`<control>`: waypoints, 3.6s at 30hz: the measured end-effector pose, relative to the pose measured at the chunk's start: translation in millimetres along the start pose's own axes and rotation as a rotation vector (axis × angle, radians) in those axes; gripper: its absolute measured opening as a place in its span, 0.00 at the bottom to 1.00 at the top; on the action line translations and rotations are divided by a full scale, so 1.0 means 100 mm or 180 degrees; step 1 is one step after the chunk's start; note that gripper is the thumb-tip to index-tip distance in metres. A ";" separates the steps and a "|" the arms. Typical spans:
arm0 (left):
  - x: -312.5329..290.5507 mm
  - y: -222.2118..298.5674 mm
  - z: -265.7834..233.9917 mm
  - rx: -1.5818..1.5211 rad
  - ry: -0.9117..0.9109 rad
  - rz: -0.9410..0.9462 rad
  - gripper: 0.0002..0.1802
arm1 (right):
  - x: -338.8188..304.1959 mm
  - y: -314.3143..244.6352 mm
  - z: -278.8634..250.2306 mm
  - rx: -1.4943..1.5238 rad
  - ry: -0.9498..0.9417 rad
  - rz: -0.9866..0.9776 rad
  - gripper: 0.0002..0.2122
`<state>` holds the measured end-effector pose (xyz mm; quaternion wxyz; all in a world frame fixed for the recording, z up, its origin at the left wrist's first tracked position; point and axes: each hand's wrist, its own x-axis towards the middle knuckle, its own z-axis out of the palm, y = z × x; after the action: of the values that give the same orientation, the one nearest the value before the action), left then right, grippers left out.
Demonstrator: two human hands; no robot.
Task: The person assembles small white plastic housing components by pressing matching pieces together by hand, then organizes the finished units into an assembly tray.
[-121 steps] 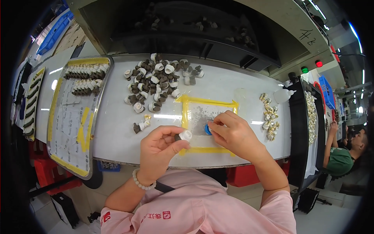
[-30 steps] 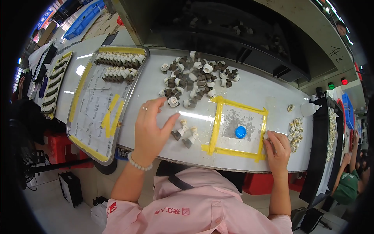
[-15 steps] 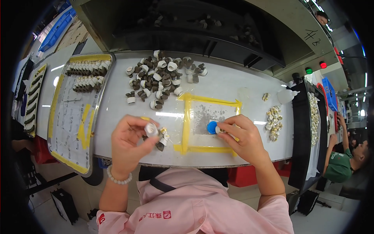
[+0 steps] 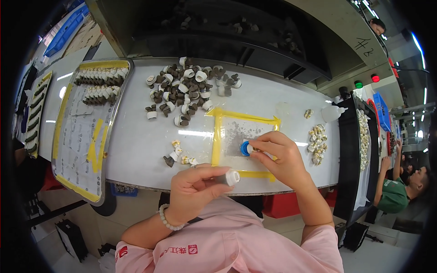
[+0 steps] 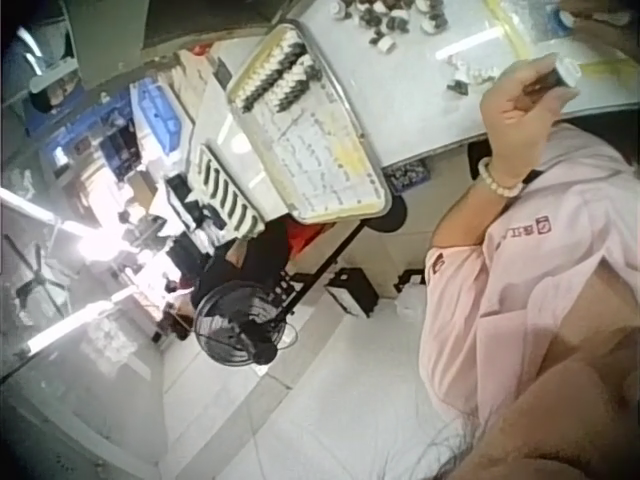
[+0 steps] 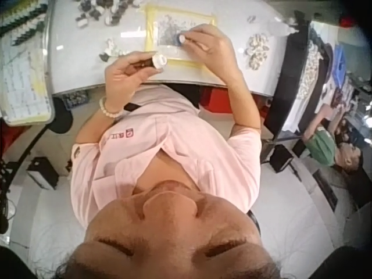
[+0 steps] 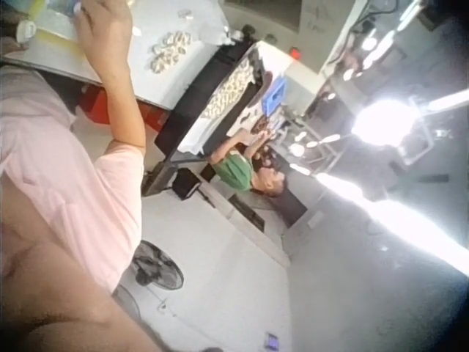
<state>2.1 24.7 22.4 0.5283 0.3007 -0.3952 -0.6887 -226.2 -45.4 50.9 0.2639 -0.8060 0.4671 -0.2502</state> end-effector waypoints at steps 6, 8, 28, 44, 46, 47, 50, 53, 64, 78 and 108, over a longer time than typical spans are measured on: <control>0.08 0.01 0.02 0.0259 0.0171 -0.0122 0.17 | -0.15 -0.05 0.03 0.1304 0.0228 0.0200 0.12; 0.09 0.02 0.04 0.0321 0.0140 -0.0139 0.15 | -0.18 -0.10 0.03 0.1485 0.0232 0.0180 0.12; 0.13 0.01 0.11 0.0276 0.0131 -0.0043 0.15 | -0.16 -0.19 0.03 0.1824 -0.0111 0.0050 0.13; -0.08 0.35 -0.76 0.4527 0.1059 0.1567 0.16 | 0.06 1.12 -0.79 -0.1959 0.0814 0.1571 0.13; -0.10 0.33 -0.73 0.4550 0.1017 0.1538 0.16 | 0.12 1.05 -0.74 -0.1796 0.0760 0.1459 0.12; -0.11 0.32 -0.72 0.4476 0.0888 0.1549 0.16 | 0.13 1.00 -0.72 -0.1721 0.0748 0.1431 0.11; -0.13 0.34 -0.72 0.4473 0.0798 0.1505 0.17 | 0.10 0.79 -0.58 -0.1180 0.0755 0.1250 0.11; -0.09 0.36 -0.68 0.4276 0.0893 0.1397 0.18 | -0.01 0.65 -0.47 -0.2141 0.0990 0.0356 0.12; -0.05 0.32 -0.69 0.4330 0.0945 0.1289 0.18 | 0.13 -0.46 0.51 -0.0147 -0.0133 -0.1063 0.16; 0.03 0.17 -0.54 0.4636 0.0905 0.1363 0.26 | 0.16 -0.47 0.66 -0.0694 -0.0144 -0.1083 0.15; 0.02 0.26 -0.71 0.3667 0.0283 0.1095 0.22 | 0.31 -0.66 0.78 -0.0197 -0.0330 -0.1066 0.09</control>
<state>73.2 3.0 9.3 0.4002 0.4988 -0.7252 -0.2552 -121.4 -30.1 41.8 0.2173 -0.8921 0.3196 -0.2343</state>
